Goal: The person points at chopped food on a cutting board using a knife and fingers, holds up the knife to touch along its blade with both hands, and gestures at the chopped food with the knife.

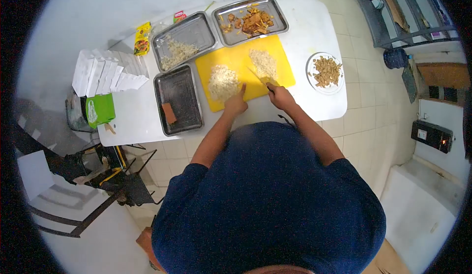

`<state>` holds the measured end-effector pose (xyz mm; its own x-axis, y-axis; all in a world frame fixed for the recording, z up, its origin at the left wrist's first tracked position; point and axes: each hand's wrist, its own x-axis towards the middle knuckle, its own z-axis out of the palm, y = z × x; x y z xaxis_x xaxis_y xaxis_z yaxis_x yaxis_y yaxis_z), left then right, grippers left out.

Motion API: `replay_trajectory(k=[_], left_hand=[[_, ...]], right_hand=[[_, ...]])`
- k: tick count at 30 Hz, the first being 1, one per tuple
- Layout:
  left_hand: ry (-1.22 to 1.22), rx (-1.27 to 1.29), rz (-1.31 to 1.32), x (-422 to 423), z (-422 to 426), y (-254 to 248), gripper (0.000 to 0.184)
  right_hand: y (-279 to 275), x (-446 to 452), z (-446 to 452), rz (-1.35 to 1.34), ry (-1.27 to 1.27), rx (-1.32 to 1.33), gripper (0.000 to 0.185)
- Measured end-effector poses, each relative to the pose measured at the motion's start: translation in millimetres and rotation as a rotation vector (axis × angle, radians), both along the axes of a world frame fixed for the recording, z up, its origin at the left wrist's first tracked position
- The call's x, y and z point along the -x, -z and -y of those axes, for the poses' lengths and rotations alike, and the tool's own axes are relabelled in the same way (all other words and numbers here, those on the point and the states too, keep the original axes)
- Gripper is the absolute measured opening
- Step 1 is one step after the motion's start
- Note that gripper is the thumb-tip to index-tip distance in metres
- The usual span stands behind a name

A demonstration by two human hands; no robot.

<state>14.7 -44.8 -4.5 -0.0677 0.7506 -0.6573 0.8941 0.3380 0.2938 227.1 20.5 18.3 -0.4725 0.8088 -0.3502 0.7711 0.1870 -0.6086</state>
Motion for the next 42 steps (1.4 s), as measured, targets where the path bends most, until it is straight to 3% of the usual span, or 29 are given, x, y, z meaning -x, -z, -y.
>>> replay_trajectory(k=[5, 9, 18, 22, 24, 30, 31, 34, 37, 40, 42], left_hand=[[0.03, -0.028, -0.013, -1, -3, -4, 0.093], [0.055, -0.021, -0.025, -2, -4, -5, 0.092], [0.07, -0.04, -0.016, -2, -5, -1, 0.094], [0.113, -0.001, -0.052, 0, -6, -5, 0.096], [0.099, 0.018, -0.054, -1, -8, -4, 0.096], [0.071, 0.019, -0.063, -7, -9, 4, 0.095], [0.079, 0.03, -0.07, -7, -10, 0, 0.095], [0.097, 0.064, -0.089, -7, -8, -3, 0.095], [0.103, 0.073, -0.089, -8, -9, -2, 0.097], [0.104, 0.089, -0.088, -7, -8, -2, 0.098], [0.105, 0.079, -0.073, -7, -8, -2, 0.098]], right_hand=[[6, -5, 6, -0.103, -0.067, -0.069, 0.04], [4, -13, -5, -0.057, 0.097, 0.002, 0.04], [10, 11, -8, -0.107, -0.015, -0.016, 0.039], [20, -6, -20, -0.122, 0.168, 0.018, 0.039], [7, -14, -24, -0.062, 0.123, 0.022, 0.041], [25, -25, -5, -0.254, 0.025, 0.029, 0.041], [2, -28, -3, -0.206, -0.059, 0.113, 0.036], [17, -50, 9, -0.186, -0.064, 0.021, 0.033], [28, -69, 9, -0.065, 0.101, 0.055, 0.034], [16, -74, 3, 0.029, 0.101, 0.178, 0.036], [21, -72, 7, 0.057, 0.071, 0.074, 0.039]])
